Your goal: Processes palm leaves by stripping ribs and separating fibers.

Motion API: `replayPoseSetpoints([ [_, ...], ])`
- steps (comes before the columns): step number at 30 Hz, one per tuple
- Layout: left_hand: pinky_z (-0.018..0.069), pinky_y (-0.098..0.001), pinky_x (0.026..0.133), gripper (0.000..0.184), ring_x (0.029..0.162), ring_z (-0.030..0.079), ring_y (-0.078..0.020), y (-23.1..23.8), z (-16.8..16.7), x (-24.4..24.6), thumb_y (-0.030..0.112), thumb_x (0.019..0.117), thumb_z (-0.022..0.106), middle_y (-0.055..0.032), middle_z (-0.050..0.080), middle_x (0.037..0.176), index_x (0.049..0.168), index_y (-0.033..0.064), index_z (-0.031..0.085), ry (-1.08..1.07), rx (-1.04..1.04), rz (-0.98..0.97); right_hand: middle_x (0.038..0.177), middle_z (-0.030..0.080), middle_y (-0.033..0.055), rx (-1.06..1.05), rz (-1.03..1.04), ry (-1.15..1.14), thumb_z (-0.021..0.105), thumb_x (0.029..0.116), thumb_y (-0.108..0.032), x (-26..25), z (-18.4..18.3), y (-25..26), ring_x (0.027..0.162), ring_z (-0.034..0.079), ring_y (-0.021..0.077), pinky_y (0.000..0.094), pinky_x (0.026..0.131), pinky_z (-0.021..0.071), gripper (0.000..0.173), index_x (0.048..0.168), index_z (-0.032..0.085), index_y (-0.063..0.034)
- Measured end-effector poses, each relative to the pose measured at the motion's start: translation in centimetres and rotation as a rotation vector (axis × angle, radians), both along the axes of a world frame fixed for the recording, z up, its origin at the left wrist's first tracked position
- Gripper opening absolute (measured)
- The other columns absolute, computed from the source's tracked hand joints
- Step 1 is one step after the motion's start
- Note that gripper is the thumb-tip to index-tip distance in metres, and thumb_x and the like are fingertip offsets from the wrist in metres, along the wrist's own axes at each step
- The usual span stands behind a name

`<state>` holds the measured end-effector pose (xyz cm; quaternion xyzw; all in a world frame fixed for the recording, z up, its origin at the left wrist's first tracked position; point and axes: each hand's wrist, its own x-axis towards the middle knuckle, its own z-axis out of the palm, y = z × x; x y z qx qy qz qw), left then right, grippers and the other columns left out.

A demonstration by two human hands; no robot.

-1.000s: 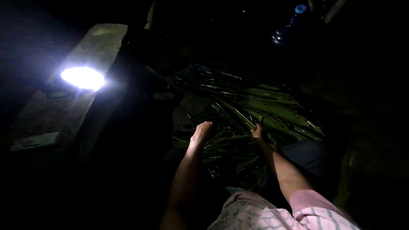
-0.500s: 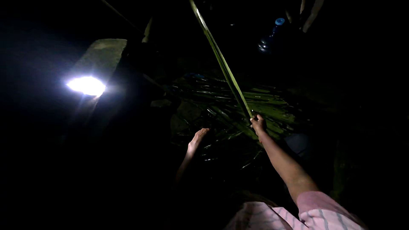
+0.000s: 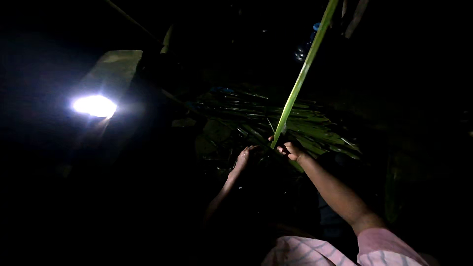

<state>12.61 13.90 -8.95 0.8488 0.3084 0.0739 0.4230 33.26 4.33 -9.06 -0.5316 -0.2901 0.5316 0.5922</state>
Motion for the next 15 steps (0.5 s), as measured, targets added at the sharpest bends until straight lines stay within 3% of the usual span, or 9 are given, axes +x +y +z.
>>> replayPoseSetpoints([
  [2, 0.0456, -0.0430, 0.112, 0.042, 0.126, 0.062, -0.0254, -1.2, -0.5, 0.4, 0.028, 0.1062, 0.054, -0.0158, 0.065, 0.136, 0.140, 0.0050, 0.061, -0.132, -0.104, -0.008, 0.101, 0.072, 0.0062, 0.069, 0.028, 0.027, 0.046, 0.1042, -0.010, -0.5, -0.4, -0.5, 0.052, 0.049, 0.0016, 0.0170, 0.046, 0.0414, 0.021, 0.117, 0.062, -0.0044],
  [5, 0.0522, -0.0340, 0.103, 0.035, 0.115, 0.066, -0.0183, -2.1, -1.4, 0.8, 0.018, 0.1058, 0.054, -0.0168, 0.066, 0.128, 0.133, -0.0015, 0.063, -0.335, -0.223, -0.011, 0.100, 0.074, 0.0093, 0.081, 0.068, 0.129, 0.048, 0.1056, -0.011, -1.1, 0.1, -1.1, 0.051, 0.054, 0.0040, 0.0180, 0.045, 0.0452, 0.019, 0.117, 0.060, -0.0020],
  [8, 0.0534, -0.0312, 0.101, 0.036, 0.115, 0.065, -0.0149, -2.0, -1.2, 0.9, 0.017, 0.1052, 0.054, -0.0157, 0.065, 0.130, 0.134, -0.0029, 0.061, -0.389, -0.292, -0.030, 0.097, 0.075, 0.0086, 0.119, 0.088, 0.204, 0.060, 0.0994, -0.010, -1.1, 0.6, -1.8, 0.055, 0.060, 0.0057, 0.0187, 0.047, 0.0495, 0.015, 0.113, 0.064, -0.0038],
  [10, 0.0540, -0.0289, 0.098, 0.034, 0.109, 0.066, -0.0116, -1.9, -1.3, 0.9, 0.017, 0.1041, 0.055, -0.0134, 0.067, 0.123, 0.129, -0.0042, 0.064, -0.443, -0.324, -0.075, 0.101, 0.076, 0.0072, 0.175, 0.122, 0.238, 0.064, 0.0973, -0.012, -1.0, 0.9, -2.0, 0.061, 0.065, 0.0058, 0.0185, 0.052, 0.0530, 0.016, 0.112, 0.066, -0.0071],
  [12, 0.0562, -0.0268, 0.093, 0.030, 0.099, 0.068, -0.0073, -2.3, -1.2, 0.9, 0.016, 0.1040, 0.056, -0.0085, 0.072, 0.111, 0.122, -0.0056, 0.065, -0.496, -0.412, -0.095, 0.101, 0.074, 0.0069, 0.158, 0.079, 0.204, 0.056, 0.1007, -0.011, -1.2, 1.0, -1.7, 0.061, 0.063, 0.0051, 0.0176, 0.051, 0.0513, 0.016, 0.113, 0.065, -0.0063],
  [15, 0.0582, -0.0293, 0.090, 0.027, 0.095, 0.070, -0.0097, -2.8, -1.5, 0.8, 0.016, 0.1024, 0.060, -0.0084, 0.073, 0.106, 0.118, -0.0054, 0.067, -0.527, -0.474, -0.051, 0.104, 0.074, 0.0093, 0.041, 0.015, 0.065, 0.046, 0.1056, -0.012, -1.6, 1.2, -0.8, 0.067, 0.065, 0.0091, 0.0217, 0.055, 0.0521, 0.021, 0.117, 0.062, -0.0043],
])
